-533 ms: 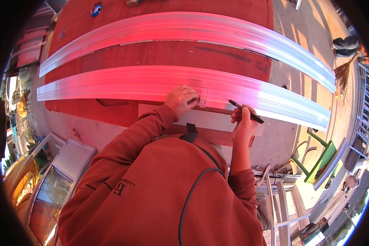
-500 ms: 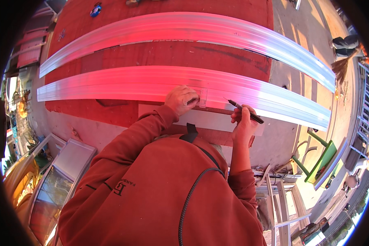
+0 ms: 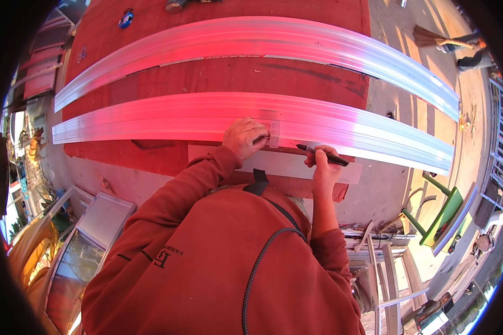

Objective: The person marks measurements on long metal siding panels using a square and marker, then uses a cordless drill to drive screws into the panels. The panels are positioned on a red work surface in a workshop environment.

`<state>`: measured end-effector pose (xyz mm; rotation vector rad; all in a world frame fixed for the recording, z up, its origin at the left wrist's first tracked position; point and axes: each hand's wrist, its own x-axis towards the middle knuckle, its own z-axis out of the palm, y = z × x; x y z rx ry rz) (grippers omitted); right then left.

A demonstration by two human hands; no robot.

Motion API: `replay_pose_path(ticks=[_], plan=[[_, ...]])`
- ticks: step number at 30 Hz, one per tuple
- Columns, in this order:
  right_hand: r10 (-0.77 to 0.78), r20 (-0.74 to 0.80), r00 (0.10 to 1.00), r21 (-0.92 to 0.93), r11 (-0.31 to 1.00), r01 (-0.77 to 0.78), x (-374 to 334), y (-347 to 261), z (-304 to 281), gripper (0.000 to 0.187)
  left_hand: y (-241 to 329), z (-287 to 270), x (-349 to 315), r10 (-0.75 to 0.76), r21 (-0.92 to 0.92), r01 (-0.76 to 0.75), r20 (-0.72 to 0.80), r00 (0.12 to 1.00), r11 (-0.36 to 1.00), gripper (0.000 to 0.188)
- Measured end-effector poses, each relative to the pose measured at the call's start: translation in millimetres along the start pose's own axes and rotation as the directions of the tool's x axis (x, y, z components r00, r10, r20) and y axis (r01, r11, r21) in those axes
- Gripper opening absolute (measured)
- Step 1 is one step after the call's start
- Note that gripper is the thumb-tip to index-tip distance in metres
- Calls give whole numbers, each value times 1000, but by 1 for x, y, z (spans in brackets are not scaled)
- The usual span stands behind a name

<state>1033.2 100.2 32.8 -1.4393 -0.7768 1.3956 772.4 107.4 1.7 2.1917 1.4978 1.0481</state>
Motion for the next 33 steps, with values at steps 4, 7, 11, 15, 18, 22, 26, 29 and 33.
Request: replay_pose_path(ticks=[4, 7, 11, 15, 18, 22, 26, 29, 33], plan=[[4, 13, 1000, 10, 1000, -4, 1, 3, 1, 12, -1, 1, 0, 5, -7, -5, -2, 1000, 1000, 20], [16, 15, 1000, 0, 1000, -16, 0, 2, 3, 12, -1, 1, 0, 7, -11, -7, 5, 1000, 1000, 20], [6, 55, 998, -36, 999, -4, 0, 4, 9, 10, -2, 1, -1, 8, -5, -8, 5, 1000, 1000, 20], [-21, 94, 995, -68, 997, 28, 2, 13, 16, 8, -1, 1, 0, 10, -3, -10, 3, 1000, 1000, 20], [-43, 115, 992, -28, 998, 47, 4, 20, 18, 8, -1, 1, 0, 8, -5, -8, 0, 1000, 1000, 19], [-39, 128, 991, -64, 997, 47, 5, 19, 18, 8, 0, 0, 0, 10, -5, -10, -7, 1000, 1000, 19], [-27, 119, 992, -82, 996, 37, 4, 17, 20, 8, 2, -2, 2, 9, -7, -9, -6, 1000, 1000, 19], [-26, 118, 993, -81, 996, 36, 3, 18, 19, 9, 3, -2, 2, 7, -10, -7, -9, 1000, 1000, 20], [-24, 117, 993, -93, 995, 35, 5, 20, 19, 9, 2, -1, 2, 6, -9, -7, -7, 1000, 1000, 21]])
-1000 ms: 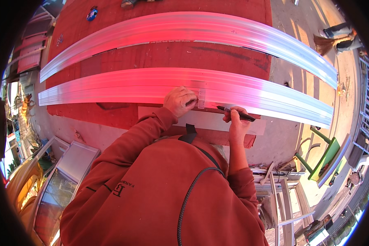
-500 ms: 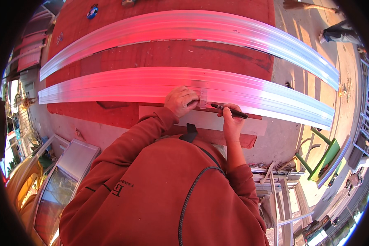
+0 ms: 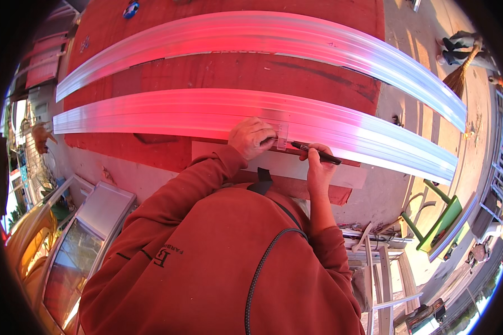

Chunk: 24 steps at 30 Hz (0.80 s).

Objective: The person marks measurements on long metal siding panels using a square and marker, then uses a cordless drill to drive screws into the panels. The panels are positioned on a red work surface in a workshop environment.

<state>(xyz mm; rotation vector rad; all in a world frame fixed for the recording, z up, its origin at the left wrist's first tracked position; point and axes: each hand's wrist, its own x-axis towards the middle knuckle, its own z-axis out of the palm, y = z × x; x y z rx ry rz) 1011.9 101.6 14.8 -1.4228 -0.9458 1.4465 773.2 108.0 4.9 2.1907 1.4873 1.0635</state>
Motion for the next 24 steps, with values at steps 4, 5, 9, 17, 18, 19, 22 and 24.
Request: replay_pose_path(ticks=[4, 5, 9, 17, 18, 19, 22, 24], plan=[[8, -1, 1000, -4, 1000, -8, -1, -3, 1, 9, 0, 0, -1, -3, 7, 3, -6, 1000, 1000, 21], [9, -2, 1000, -4, 1000, -9, -1, -2, -1, 9, -1, 1, -2, -7, 12, 7, -4, 1000, 1000, 20], [12, -7, 1000, 16, 1000, -12, -1, -2, -1, 9, -3, 5, -5, -14, 19, 14, -1, 1000, 1000, 20], [8, -9, 1000, 16, 1000, -8, -1, -5, 1, 9, 0, 1, -2, -8, 22, 8, -2, 1000, 1000, 22], [5, -10, 1000, 21, 1000, -5, -2, -5, 1, 10, 0, 2, -2, -7, 19, 7, -3, 1000, 1000, 22], [2, -25, 1000, 8, 1000, -2, -2, -5, -1, 10, -1, 2, -3, -5, 16, 6, -4, 1000, 1000, 22], [-15, -84, 996, 18, 1000, 17, 0, -10, -13, 10, -1, 2, -2, -15, 23, 15, 16, 1000, 1000, 23], [-33, -142, 989, 95, 994, 46, 4, -14, -19, 11, -2, 4, -4, -21, 16, 21, -2, 1000, 1000, 23]])
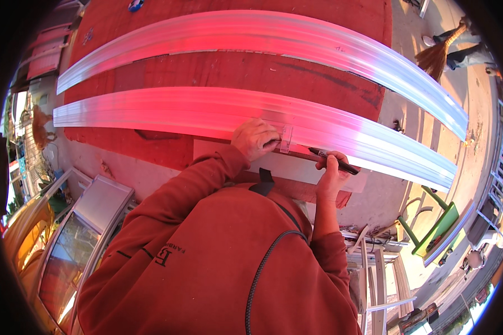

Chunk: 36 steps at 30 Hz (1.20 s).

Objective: The person marks measurements on long metal siding panels using a square and marker, then uses a cordless drill to drive screws into the panels. The panels are positioned on a red work surface in a workshop environment.

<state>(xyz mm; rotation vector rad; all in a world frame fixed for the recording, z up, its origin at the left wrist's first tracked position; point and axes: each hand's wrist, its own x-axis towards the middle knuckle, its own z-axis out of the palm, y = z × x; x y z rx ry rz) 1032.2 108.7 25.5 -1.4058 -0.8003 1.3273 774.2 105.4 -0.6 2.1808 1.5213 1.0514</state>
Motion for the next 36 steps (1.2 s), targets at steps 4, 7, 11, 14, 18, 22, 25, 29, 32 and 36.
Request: replay_pose_path(ticks=[4, 7, 11, 14, 18, 22, 25, 29, 32, 36], plan=[[76, -49, 996, 34, 997, -74, 4, -19, 24, 13, -4, 2, -5, -8, 11, 8, 39, 999, 1000, 23], [185, 0, 983, 14, 983, -185, 9, -17, 40, 15, -4, 3, -5, -6, 15, 5, 57, 998, 1000, 24], [263, 42, 964, 28, 964, -265, 12, -9, 43, 16, -2, 1, -4, -4, 12, 4, 43, 999, 1000, 24], [276, 46, 960, 19, 961, -277, 14, -7, 43, 17, 1, -2, 0, 1, 6, -1, 14, 1000, 1000, 25], [288, 41, 957, 6, 957, -288, 14, -8, 45, 17, 2, -2, 0, -6, 1, 6, 19, 1000, 1000, 26], [289, 48, 956, -18, 957, -288, 13, -10, 47, 18, 2, -2, -1, -16, -3, 16, 17, 1000, 1000, 26], [282, 53, 958, -32, 959, -281, 14, -8, 46, 19, 2, -3, 0, -14, -6, 14, 13, 1000, 1000, 26], [281, 56, 958, -35, 960, -279, 13, -11, 47, 17, -1, 1, -6, -33, 11, 32, 78, 996, 999, 25], [273, 61, 960, -41, 962, -271, 12, -11, 48, 16, -1, 1, -5, -32, 11, 32, 75, 997, 999, 25], [267, 58, 962, -44, 963, -265, 12, -11, 49, 16, 0, 0, -4, -32, 11, 31, 66, 997, 999, 26]])
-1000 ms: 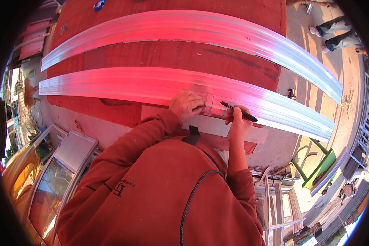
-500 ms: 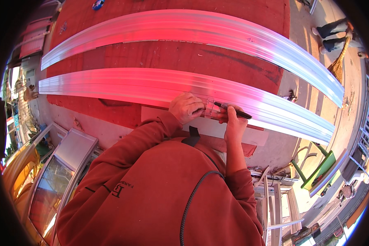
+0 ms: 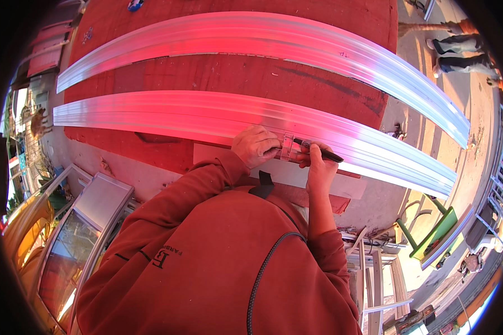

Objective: The person marks measurements on long metal siding panels using a square and marker, then uses a cordless drill to drive screws into the panels. The panels are positioned on a red work surface in a workshop environment.

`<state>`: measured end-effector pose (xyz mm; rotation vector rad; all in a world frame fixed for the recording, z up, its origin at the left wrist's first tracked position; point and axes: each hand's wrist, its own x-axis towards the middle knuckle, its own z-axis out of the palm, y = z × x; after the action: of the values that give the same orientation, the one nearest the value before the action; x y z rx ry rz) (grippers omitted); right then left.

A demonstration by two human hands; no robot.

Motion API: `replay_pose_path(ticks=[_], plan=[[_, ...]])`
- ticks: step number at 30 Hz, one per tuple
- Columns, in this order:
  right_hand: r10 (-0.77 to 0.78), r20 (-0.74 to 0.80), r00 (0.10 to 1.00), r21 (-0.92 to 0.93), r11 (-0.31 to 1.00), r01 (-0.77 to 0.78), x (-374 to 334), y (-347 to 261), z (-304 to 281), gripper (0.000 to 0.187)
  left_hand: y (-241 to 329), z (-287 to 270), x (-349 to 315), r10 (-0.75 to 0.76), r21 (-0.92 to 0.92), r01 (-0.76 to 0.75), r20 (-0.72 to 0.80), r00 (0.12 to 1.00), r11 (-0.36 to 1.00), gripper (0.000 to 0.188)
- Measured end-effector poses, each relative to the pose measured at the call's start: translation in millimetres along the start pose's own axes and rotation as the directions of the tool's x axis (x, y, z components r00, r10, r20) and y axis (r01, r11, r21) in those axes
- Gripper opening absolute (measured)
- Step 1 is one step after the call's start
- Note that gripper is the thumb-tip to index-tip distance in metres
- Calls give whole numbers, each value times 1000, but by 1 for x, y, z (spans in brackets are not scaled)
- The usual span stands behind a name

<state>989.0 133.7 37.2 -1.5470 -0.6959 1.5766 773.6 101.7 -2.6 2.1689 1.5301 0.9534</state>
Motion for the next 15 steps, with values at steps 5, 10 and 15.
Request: replay_pose_path(ticks=[5, 10, 15], plan=[[-1, -8, 1000, -7, 1000, 1, 1, 2, -1, 17, 0, 0, 0, -1, -8, 1, 2, 1000, 1000, 26], [-9, -7, 1000, -8, 1000, 9, -1, -1, 1, 17, -1, 0, 1, 2, -6, -2, 11, 1000, 1000, 26], [-13, -4, 1000, -23, 1000, 13, -1, -1, 1, 18, 1, -1, 1, 5, 5, -5, 8, 1000, 1000, 26]])
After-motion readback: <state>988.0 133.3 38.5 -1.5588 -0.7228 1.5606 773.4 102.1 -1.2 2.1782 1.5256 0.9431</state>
